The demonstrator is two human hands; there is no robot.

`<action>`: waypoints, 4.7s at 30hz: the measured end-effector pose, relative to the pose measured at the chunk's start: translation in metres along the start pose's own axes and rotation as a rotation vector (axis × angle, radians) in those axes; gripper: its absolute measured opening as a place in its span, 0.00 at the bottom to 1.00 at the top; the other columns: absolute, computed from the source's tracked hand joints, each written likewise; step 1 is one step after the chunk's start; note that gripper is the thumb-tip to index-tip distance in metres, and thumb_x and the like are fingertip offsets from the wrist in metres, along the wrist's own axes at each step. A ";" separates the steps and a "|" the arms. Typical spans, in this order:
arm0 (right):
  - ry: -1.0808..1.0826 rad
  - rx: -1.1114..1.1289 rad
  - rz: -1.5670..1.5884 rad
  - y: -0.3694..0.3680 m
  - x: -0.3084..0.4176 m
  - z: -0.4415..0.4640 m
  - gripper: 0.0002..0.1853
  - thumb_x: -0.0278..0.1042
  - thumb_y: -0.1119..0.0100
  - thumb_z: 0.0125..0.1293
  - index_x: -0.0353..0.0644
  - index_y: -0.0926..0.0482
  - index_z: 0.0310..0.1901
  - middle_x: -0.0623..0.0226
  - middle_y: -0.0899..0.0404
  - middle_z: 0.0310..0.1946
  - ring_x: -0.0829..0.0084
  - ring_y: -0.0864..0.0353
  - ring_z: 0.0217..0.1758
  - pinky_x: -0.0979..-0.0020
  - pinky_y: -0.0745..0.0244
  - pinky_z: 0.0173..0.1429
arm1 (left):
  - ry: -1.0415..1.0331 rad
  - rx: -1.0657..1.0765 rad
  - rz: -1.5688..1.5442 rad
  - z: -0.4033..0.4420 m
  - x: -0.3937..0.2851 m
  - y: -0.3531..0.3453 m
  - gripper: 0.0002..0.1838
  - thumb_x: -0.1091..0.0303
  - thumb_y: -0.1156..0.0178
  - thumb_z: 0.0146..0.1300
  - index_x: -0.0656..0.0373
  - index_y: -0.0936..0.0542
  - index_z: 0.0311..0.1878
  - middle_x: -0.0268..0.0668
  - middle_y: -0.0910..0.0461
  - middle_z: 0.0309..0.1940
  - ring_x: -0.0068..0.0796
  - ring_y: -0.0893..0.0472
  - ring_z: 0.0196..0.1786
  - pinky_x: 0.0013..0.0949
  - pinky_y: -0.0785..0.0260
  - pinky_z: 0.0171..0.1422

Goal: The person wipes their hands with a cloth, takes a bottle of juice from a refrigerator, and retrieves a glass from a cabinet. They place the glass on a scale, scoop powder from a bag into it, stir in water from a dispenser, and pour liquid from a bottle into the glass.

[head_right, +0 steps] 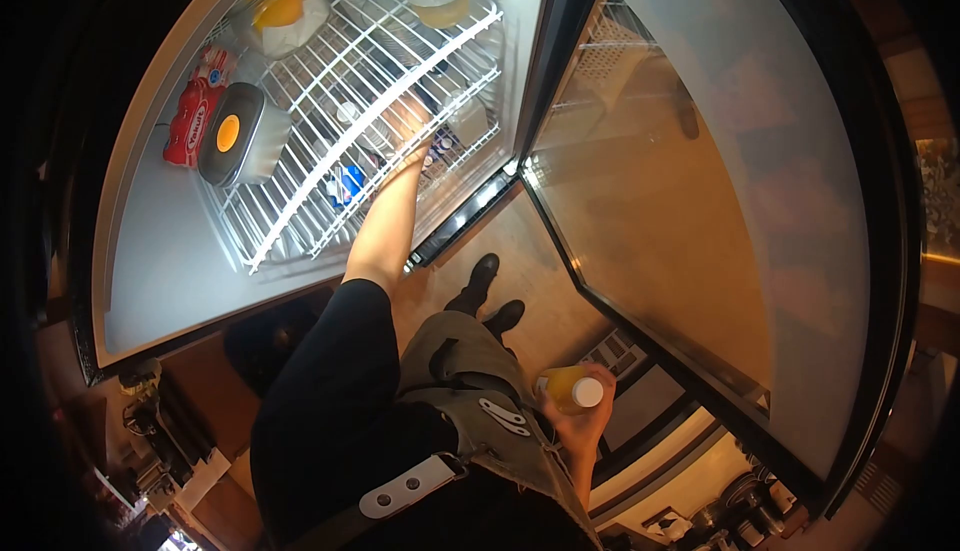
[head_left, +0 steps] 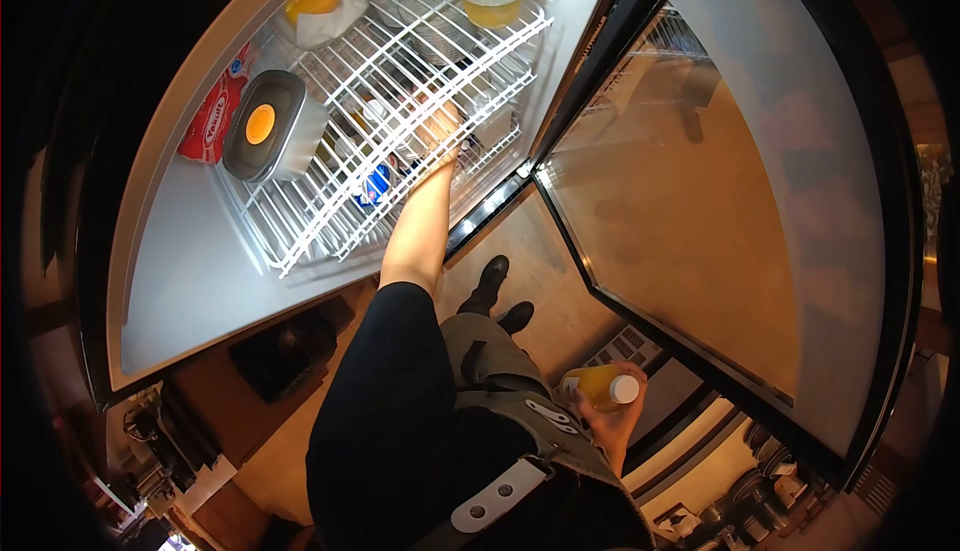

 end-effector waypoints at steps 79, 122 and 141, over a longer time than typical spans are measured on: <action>-1.381 -2.298 -0.399 -0.428 0.016 -1.247 0.38 0.34 0.15 0.44 0.42 0.27 0.58 0.59 0.29 0.57 0.56 0.27 0.62 0.58 0.32 0.69 | -3.269 1.603 -1.402 -1.172 0.183 0.982 0.29 0.66 0.27 0.59 0.41 0.18 0.66 0.40 0.22 0.64 0.48 0.22 0.63 0.46 0.24 0.63; -1.090 -0.730 0.676 -0.409 -0.503 -1.262 0.27 0.39 0.32 0.71 0.37 0.29 0.66 0.55 0.26 0.58 0.58 0.22 0.58 0.57 0.22 0.58 | -1.254 1.411 -0.395 -0.962 0.214 0.597 0.28 0.54 0.37 0.70 0.55 0.25 0.70 0.51 0.19 0.60 0.55 0.20 0.63 0.51 0.27 0.67; -0.329 -0.352 0.354 -0.159 -0.300 -0.541 0.14 0.32 0.35 0.74 0.39 0.21 0.56 0.73 0.17 0.42 0.81 0.21 0.43 0.76 0.25 0.48 | -0.442 1.133 -0.496 -0.540 0.247 0.377 0.32 0.50 0.36 0.71 0.63 0.25 0.70 0.54 0.20 0.64 0.55 0.22 0.67 0.47 0.30 0.71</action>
Point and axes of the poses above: each hand's wrist, its own z-axis towards the middle knuckle, its own y-axis out of the back of the hand, x = y × z, the point moved 7 cm from there along z, towards the middle knuckle
